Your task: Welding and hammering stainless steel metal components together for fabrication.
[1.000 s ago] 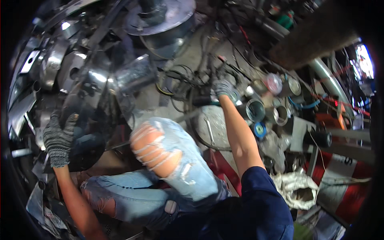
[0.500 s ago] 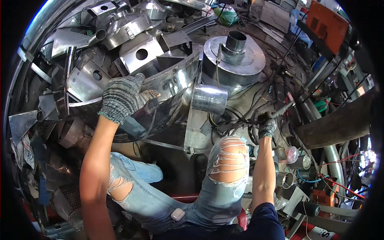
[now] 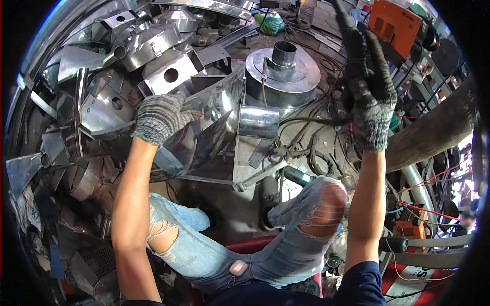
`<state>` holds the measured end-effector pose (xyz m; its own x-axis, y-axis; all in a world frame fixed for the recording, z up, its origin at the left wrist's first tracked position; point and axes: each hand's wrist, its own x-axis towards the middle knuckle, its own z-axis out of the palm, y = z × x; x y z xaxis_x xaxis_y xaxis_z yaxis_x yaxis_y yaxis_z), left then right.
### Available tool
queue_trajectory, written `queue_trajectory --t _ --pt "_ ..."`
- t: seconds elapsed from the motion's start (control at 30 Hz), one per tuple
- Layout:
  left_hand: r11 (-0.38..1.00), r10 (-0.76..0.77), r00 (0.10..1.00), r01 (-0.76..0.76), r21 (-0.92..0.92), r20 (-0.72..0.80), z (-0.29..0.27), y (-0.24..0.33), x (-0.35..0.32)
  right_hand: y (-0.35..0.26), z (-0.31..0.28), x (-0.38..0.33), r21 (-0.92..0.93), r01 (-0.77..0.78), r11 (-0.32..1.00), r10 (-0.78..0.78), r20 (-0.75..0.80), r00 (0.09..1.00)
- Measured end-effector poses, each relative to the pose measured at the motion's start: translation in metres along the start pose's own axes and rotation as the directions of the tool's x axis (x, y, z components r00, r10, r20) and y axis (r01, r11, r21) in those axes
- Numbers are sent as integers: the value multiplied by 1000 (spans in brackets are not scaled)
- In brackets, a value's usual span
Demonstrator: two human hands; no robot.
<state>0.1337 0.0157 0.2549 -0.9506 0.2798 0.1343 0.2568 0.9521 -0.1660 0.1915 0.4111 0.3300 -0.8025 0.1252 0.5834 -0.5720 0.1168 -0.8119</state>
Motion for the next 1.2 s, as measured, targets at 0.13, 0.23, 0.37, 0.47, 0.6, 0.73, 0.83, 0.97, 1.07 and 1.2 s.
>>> queue_trajectory --t 0.13,0.23,0.37,0.47,0.6,0.73,0.83,0.97,1.07,1.2 --pt "999 -18 1000 18 42 -4 7 -3 7 4 26 -29 1 -134 991 134 7 991" --pt "999 -36 999 36 -3 1 8 -12 3 21 24 -41 -134 -279 951 285 28 958" --pt "990 -76 997 73 -122 -20 -11 -35 -32 29 18 -61 -242 -314 918 330 27 944" --pt "968 -72 995 53 -247 -69 0 -46 -49 19 18 -67 -215 -409 887 425 32 905" --pt "997 29 983 -41 -62 -181 -2 -42 -78 44 13 -82 -337 -116 934 151 82 985" --pt "991 48 978 -72 -115 -204 -7 -43 -105 38 11 -94 -367 -181 913 236 110 965" --pt "998 -28 981 18 -53 -191 -8 -29 -112 44 -1 -99 -450 -241 860 298 59 953" --pt "998 49 973 -42 38 -225 -13 -42 -153 60 2 -100 -346 -86 934 120 78 990" --pt "993 112 929 -88 85 -352 3 -50 -169 43 8 -101 -328 -305 894 327 11 945" --pt "997 14 946 -38 -70 -324 8 -51 -178 43 7 -102 -346 -202 916 248 94 964"
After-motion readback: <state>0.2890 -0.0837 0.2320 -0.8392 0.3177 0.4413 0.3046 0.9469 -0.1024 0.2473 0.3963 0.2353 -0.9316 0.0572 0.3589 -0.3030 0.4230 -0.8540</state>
